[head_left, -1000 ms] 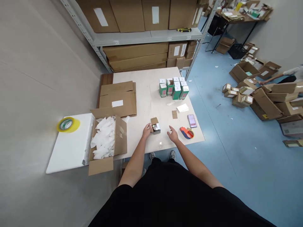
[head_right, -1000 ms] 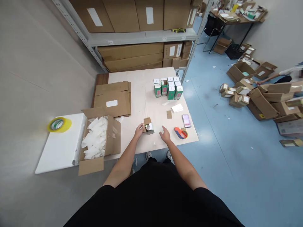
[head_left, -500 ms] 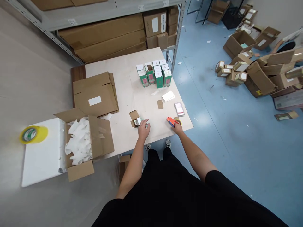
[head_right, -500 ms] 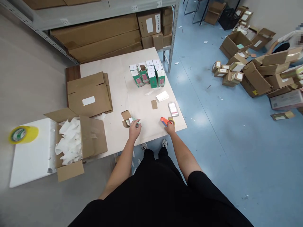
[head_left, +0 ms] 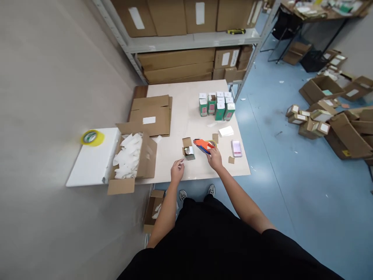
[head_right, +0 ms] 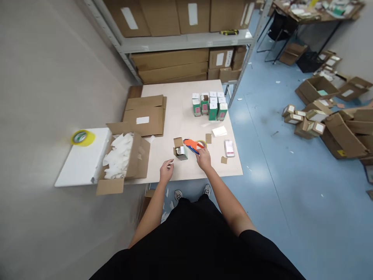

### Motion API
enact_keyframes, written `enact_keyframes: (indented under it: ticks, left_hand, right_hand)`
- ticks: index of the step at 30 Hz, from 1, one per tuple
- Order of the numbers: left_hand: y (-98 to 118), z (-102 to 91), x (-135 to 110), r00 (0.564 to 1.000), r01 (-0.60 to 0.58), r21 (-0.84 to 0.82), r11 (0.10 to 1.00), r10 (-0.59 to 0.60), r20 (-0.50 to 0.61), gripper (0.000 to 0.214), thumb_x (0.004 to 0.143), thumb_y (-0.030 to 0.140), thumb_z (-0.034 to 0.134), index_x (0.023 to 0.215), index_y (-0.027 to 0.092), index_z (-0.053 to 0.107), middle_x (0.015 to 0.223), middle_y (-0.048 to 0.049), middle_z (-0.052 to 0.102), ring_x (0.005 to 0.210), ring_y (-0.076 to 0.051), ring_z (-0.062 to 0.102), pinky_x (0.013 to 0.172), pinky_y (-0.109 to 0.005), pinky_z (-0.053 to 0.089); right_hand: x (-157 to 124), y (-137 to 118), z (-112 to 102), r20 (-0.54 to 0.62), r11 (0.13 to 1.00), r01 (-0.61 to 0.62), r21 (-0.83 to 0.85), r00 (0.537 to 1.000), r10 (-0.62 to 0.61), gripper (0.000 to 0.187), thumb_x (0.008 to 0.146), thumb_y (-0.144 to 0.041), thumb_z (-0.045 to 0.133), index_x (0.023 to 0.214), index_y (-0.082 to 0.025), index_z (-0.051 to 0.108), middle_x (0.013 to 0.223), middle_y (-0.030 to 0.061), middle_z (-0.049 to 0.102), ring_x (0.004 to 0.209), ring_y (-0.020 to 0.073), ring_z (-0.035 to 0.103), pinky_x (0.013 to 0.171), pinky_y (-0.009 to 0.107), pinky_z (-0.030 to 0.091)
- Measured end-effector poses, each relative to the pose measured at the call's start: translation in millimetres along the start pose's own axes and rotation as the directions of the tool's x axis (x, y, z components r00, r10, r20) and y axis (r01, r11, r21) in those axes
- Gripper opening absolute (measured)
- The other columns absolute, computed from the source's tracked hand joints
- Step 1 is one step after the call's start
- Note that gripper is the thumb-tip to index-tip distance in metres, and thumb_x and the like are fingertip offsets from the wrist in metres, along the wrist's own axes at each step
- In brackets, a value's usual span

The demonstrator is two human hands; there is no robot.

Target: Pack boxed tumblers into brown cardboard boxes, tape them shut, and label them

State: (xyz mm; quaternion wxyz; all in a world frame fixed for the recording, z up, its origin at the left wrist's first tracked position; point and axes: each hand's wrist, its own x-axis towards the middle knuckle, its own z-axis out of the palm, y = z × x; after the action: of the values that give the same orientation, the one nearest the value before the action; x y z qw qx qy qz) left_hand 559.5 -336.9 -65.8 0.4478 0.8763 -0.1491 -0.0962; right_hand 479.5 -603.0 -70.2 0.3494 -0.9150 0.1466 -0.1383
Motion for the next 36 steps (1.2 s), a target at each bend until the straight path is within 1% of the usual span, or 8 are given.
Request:
enact_keyframes:
  ticks: [4,9,15,22,26,30,32,36]
  left_hand:
    - [-12,-45.4,-9,0.992,-0.029,-0.011,1.0,0.028,-0.119,0.036,0.094,0.02,0.053,0.125,0.022,0.071,0.124,-0.0104,0.07,0.098,-0.018,0.07,0.079,-0.029,0.061]
    - [-31,-126.9,-22,0.954,-0.033,0.053,0.998,0.048,-0.297,0.034,0.096,0.021,0.055,0.125,0.023,0.073,0.123,-0.0107,0.072,0.107,-0.021,0.069,0.087,-0.032,0.061]
    - [-64,-228.8,-56,0.781,-0.001,0.12,0.993,0.076,-0.62,0.029,0.098,0.024,0.057,0.121,0.021,0.075,0.123,-0.0132,0.072,0.121,-0.026,0.066,0.112,-0.042,0.052]
    - [-94,-318.9,-99,0.66,0.11,0.07,0.991,-0.02,-0.751,0.03,0.101,0.029,0.056,0.125,0.022,0.073,0.121,-0.013,0.071,0.116,-0.026,0.065,0.094,-0.036,0.059]
    - [-102,-342.3,-111,0.612,0.13,0.072,0.989,-0.023,-0.79,0.03,0.103,0.031,0.055,0.125,0.022,0.073,0.12,-0.0121,0.071,0.113,-0.024,0.066,0.09,-0.034,0.059]
    - [-104,-341.8,-95,0.593,0.066,0.048,0.997,0.0,-0.805,0.029,0.103,0.031,0.053,0.121,0.022,0.074,0.117,-0.0131,0.071,0.111,-0.025,0.066,0.088,-0.035,0.059]
    - [-100,-330.3,-74,0.627,0.013,0.024,1.0,0.01,-0.779,0.029,0.103,0.03,0.053,0.122,0.021,0.074,0.118,-0.0135,0.07,0.113,-0.025,0.066,0.09,-0.035,0.059]
    - [-78,-281.8,-18,0.798,-0.073,-0.022,0.997,0.046,-0.601,0.031,0.101,0.024,0.054,0.126,0.021,0.073,0.124,-0.0126,0.07,0.113,-0.024,0.067,0.09,-0.034,0.059]
  right_hand:
    - [43,-83,29,0.051,0.972,0.236,0.0,0.971,-0.236,0.024,0.102,-0.026,0.052,0.118,-0.02,0.069,0.121,0.0157,0.064,0.119,0.0345,0.057,0.102,0.052,0.051]
    - [81,-197,93,0.183,0.891,0.453,0.021,0.874,-0.449,0.027,0.103,-0.026,0.053,0.123,-0.019,0.071,0.118,0.0152,0.063,0.12,0.0349,0.055,0.104,0.053,0.049]
    - [105,-339,196,0.323,0.787,0.617,0.008,0.743,-0.586,0.026,0.103,-0.026,0.057,0.122,-0.018,0.072,0.122,0.0161,0.064,0.127,0.0353,0.05,0.109,0.053,0.045]
    - [111,-449,313,0.379,0.769,0.633,0.096,0.691,-0.616,0.028,0.101,-0.022,0.057,0.12,-0.014,0.075,0.125,0.0182,0.068,0.13,0.0336,0.047,0.113,0.051,0.042]
    - [104,-465,339,0.4,0.82,0.566,0.087,0.734,-0.549,0.031,0.1,-0.023,0.057,0.123,-0.012,0.074,0.129,0.0197,0.07,0.127,0.0365,0.05,0.113,0.056,0.041]
    - [96,-443,322,0.281,0.775,0.603,0.19,0.723,-0.631,0.04,0.098,-0.022,0.055,0.136,-0.017,0.069,0.138,0.0156,0.067,0.132,0.0338,0.051,0.118,0.054,0.039]
    - [93,-415,298,0.218,0.776,0.6,0.193,0.745,-0.63,0.044,0.097,-0.023,0.054,0.14,-0.018,0.066,0.142,0.0152,0.064,0.135,0.0325,0.051,0.119,0.052,0.04]
    - [84,-328,230,0.081,0.875,0.478,0.083,0.872,-0.484,0.043,0.098,-0.025,0.052,0.139,-0.021,0.065,0.143,0.0144,0.062,0.135,0.0325,0.051,0.119,0.055,0.041]
